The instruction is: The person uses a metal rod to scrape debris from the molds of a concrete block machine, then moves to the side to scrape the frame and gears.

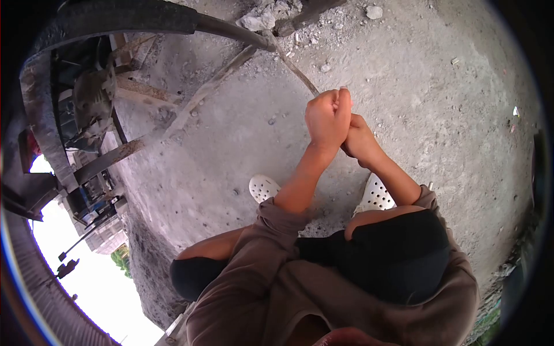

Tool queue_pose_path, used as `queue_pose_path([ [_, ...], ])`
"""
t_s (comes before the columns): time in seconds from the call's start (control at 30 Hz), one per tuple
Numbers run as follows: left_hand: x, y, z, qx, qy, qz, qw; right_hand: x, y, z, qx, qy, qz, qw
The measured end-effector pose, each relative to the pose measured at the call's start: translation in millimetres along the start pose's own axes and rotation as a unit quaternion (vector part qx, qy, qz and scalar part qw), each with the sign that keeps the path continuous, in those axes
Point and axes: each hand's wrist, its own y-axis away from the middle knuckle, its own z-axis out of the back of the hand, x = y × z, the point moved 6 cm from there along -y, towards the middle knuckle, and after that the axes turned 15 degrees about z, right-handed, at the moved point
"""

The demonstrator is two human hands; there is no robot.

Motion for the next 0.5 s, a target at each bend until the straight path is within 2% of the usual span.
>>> queue_pose_path([
  [0.03,-13.3,-4.6,4.6,0.002,0.0,0.0,1.0,17.1,-5.5,-5.7,-0.024,0.012,0.122,0.992],
  [0.07,-35.0,-4.2,10.3,-0.015,-0.009,-0.076,0.997,31.6,-4.9,-9.4,-0.048,0.022,0.239,0.97],
  [0.1,-55.5,0.4,16.1,-0.033,-0.02,-0.15,0.988,46.9,-1.8,-12.3,-0.031,0.011,0.284,0.958],
  [0.13,-64.9,0.3,19.4,-0.035,-0.02,-0.149,0.988,61.2,2.5,-10.7,-0.029,0.011,0.284,0.958],
  [0.2,-78.6,0.8,21.3,0.003,-0.019,-0.153,0.988,74.0,7.1,-13.2,0.014,-0.019,0.199,0.98],
  [0.23,-73.2,0.3,19.5,0.001,-0.02,-0.155,0.988,71.3,5.8,-11.0,0.016,-0.019,0.2,0.979],
  [0.3,-43.1,-9.3,7.3,0.011,-0.022,-0.078,0.997,49.7,-4.0,-3.7,0.032,0.059,0.143,0.987],
  [0.33,-38.0,-8.2,5.8,0.012,-0.019,-0.082,0.996,38.7,-7.0,-4.8,0.031,0.062,0.147,0.987],
  [0.4,-16.9,-1.1,8.9,0.011,0.022,-0.01,1.0,36.8,-0.8,-9.0,-0.037,0.115,0.287,0.95],
  [0.43,-11.7,-2.2,7.9,0.008,0.012,-0.011,1.0,36.1,0.3,-6.5,-0.04,0.111,0.278,0.953],
  [0.47,-7.5,-6.4,5.1,0.009,0.011,-0.003,1.0,26.4,-6.5,0.0,-0.011,0.045,0.14,0.989],
  [0.5,-7.6,-16.3,-2.3,0.019,-0.043,0.003,0.999,20.7,-10.8,2.4,0.018,-0.018,0.005,1.0],
])
